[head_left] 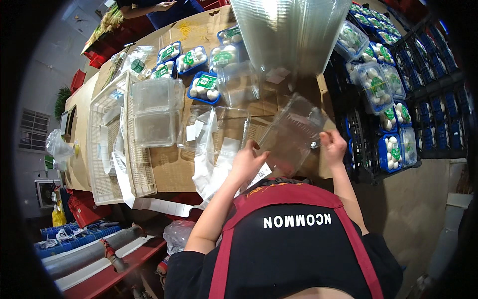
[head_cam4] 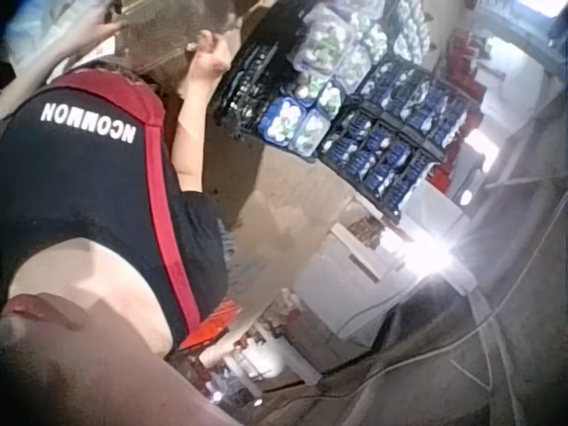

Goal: The person repeatedly picks up clear plastic clamshell containers, places them on a table, and then picks up blue trays of white mushrooms to place into the containers. The person stacks the filled containers on the table.

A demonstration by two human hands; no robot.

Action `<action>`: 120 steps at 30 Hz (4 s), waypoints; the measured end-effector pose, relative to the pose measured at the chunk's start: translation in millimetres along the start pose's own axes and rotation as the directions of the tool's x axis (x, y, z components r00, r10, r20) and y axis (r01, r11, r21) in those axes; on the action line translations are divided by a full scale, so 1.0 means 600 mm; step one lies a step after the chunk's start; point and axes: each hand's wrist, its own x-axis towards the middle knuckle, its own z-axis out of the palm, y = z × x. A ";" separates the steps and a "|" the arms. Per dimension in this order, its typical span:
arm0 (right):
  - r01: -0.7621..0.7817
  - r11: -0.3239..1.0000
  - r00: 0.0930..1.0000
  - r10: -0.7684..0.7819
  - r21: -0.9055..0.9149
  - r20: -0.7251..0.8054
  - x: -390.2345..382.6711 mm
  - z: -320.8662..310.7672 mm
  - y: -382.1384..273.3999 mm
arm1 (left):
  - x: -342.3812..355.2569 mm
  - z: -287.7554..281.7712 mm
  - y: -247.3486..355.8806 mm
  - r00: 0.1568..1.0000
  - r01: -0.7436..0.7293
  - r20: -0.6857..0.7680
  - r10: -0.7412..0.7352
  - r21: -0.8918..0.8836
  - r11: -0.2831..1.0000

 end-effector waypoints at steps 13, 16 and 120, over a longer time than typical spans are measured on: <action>0.019 0.999 0.999 -0.018 -0.034 0.033 -0.057 0.021 0.020 | -0.057 -0.026 -0.027 0.975 -0.003 0.221 -0.005 0.034 0.999; 0.121 0.949 0.981 -0.070 -0.291 0.180 -0.062 0.017 0.039 | -0.067 -0.028 -0.047 0.961 -0.227 0.155 0.228 -0.023 0.974; 0.463 0.770 0.832 -0.548 -0.438 -0.084 0.077 -0.031 0.011 | 0.120 0.106 0.065 0.903 -0.113 0.335 0.270 -0.419 0.901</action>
